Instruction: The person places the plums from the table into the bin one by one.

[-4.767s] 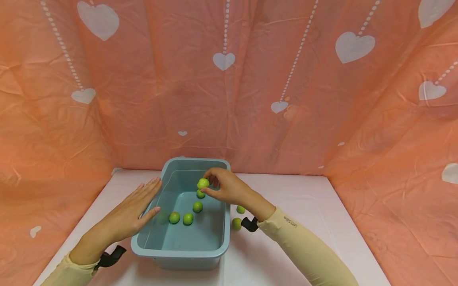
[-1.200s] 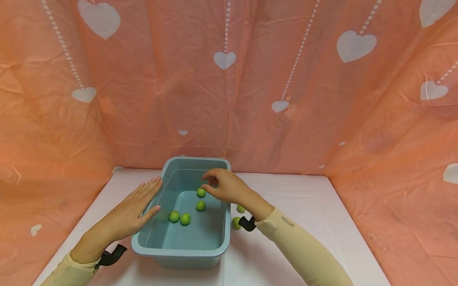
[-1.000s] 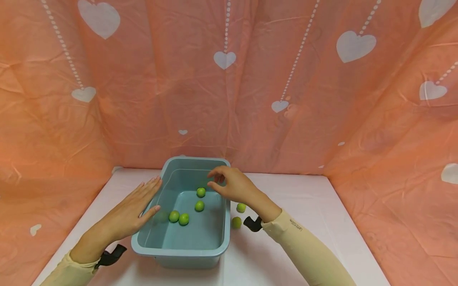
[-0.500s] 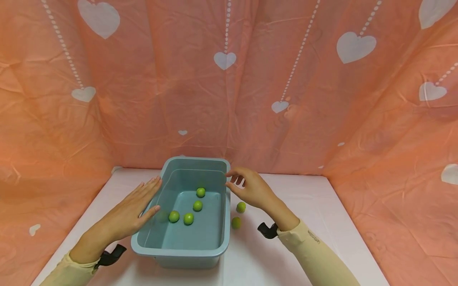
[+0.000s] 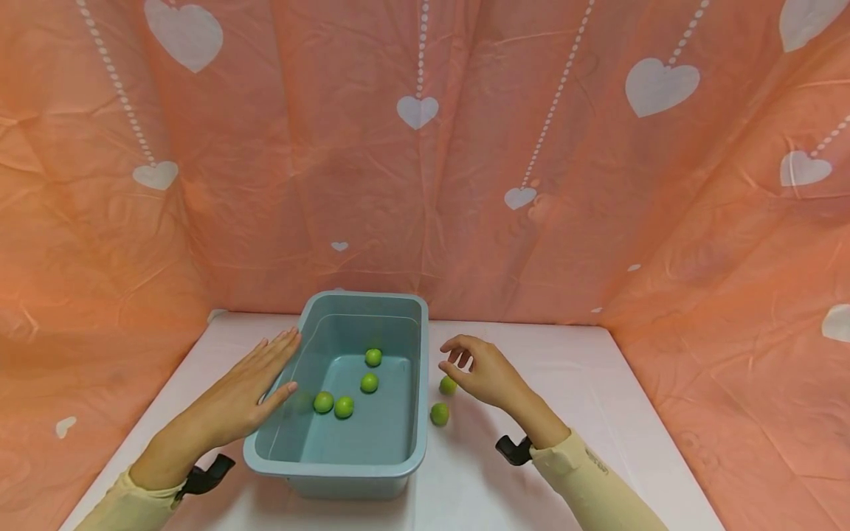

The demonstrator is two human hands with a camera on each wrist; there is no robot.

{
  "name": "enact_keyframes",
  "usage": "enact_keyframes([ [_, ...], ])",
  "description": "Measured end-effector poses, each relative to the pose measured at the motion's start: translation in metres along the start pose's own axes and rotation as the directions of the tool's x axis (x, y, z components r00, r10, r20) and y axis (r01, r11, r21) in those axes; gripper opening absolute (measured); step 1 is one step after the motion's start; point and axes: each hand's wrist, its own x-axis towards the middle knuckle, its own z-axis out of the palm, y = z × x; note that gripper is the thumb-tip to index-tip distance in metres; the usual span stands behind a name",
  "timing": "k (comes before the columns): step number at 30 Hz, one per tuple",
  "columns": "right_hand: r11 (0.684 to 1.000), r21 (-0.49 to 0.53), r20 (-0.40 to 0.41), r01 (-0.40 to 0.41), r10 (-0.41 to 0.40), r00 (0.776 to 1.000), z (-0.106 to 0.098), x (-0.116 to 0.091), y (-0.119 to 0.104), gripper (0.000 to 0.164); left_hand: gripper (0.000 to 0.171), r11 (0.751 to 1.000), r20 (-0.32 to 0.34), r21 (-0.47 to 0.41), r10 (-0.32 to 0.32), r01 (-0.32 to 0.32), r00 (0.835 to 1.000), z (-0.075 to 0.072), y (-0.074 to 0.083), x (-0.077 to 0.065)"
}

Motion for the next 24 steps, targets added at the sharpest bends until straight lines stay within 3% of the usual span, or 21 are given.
enact_keyframes([
  [5, 0.999, 0.012, 0.028, -0.041, 0.041, 0.999, 0.01, -0.01, 0.013, 0.017, 0.074, 1.0, -0.001, -0.003, -0.001, 0.001, 1.0, 0.0, 0.0, 0.0],
  [24, 0.999, 0.022, 0.141, -0.042, 0.039, 0.989, 0.043, -0.034, 0.038, 0.021, 0.073, 1.0, -0.003, -0.001, -0.001, 0.001, 1.0, 0.0, 0.0, 0.0],
])
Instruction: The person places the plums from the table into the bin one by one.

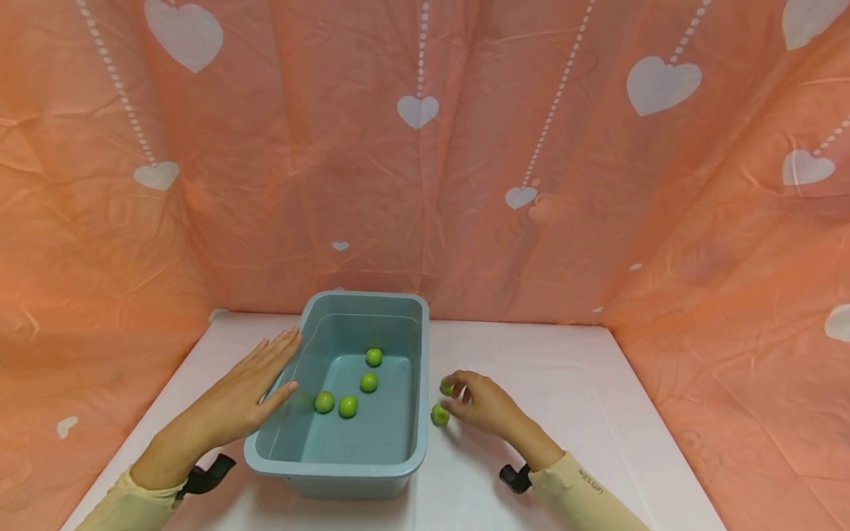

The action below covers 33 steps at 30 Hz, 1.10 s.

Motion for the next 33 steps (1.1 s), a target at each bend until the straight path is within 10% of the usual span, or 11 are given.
enact_keyframes([
  [33, 0.995, -0.099, 0.09, -0.012, 0.02, 0.996, 0.02, -0.003, 0.009, 0.029, 0.074, 1.0, 0.003, 0.016, -0.003, 0.003, 1.0, 0.001, -0.001, -0.001],
])
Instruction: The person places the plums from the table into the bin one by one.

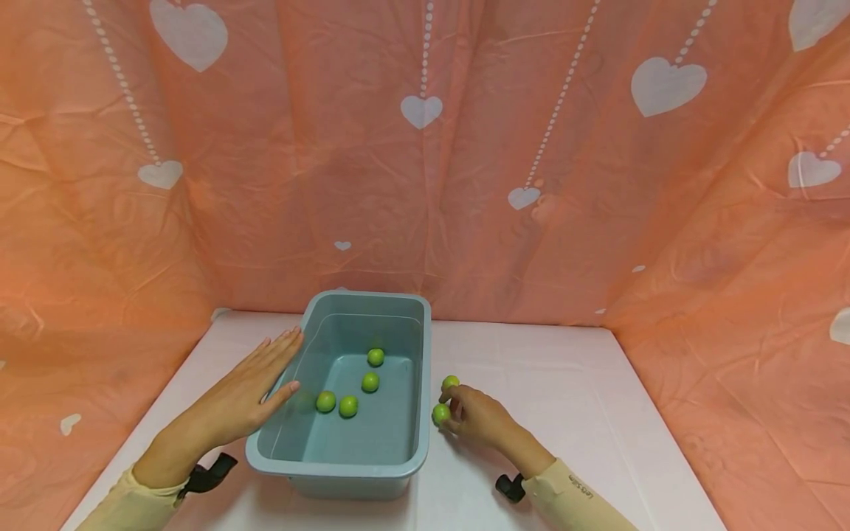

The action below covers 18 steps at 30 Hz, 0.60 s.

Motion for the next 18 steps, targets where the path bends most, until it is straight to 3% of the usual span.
enact_keyframes([
  [18, 0.999, 0.004, -0.086, -0.041, 0.042, 0.995, -0.019, 0.003, -0.009, 0.018, 0.074, 1.0, 0.002, -0.005, -0.003, 0.003, 1.0, -0.001, 0.0, 0.0],
])
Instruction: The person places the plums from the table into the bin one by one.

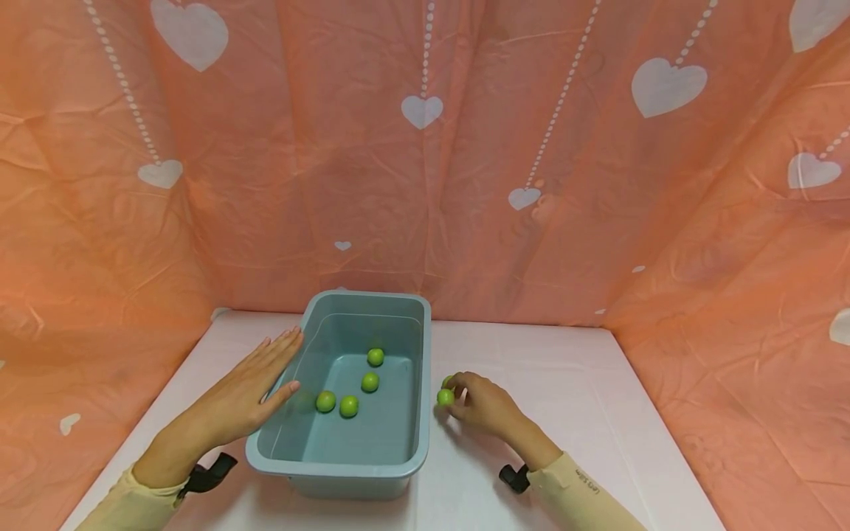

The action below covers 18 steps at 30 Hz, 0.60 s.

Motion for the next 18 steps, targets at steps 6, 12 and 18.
enact_keyframes([
  [6, 0.999, -0.002, -0.028, 0.033, -0.033, 0.999, -0.008, 0.003, -0.001, 0.021, 0.074, 1.0, -0.001, -0.006, -0.002, 0.002, 1.0, 0.0, 0.0, 0.0],
  [12, 0.998, -0.03, -0.059, 0.064, -0.065, 0.996, -0.016, 0.007, -0.003, 0.02, 0.074, 1.0, -0.002, -0.011, -0.004, 0.004, 1.0, 0.0, 0.0, 0.0],
  [18, 0.996, -0.047, -0.075, 0.075, -0.079, 0.994, -0.026, 0.011, -0.006, 0.022, 0.074, 1.0, 0.0, -0.012, -0.006, 0.006, 1.0, -0.001, 0.001, 0.0],
])
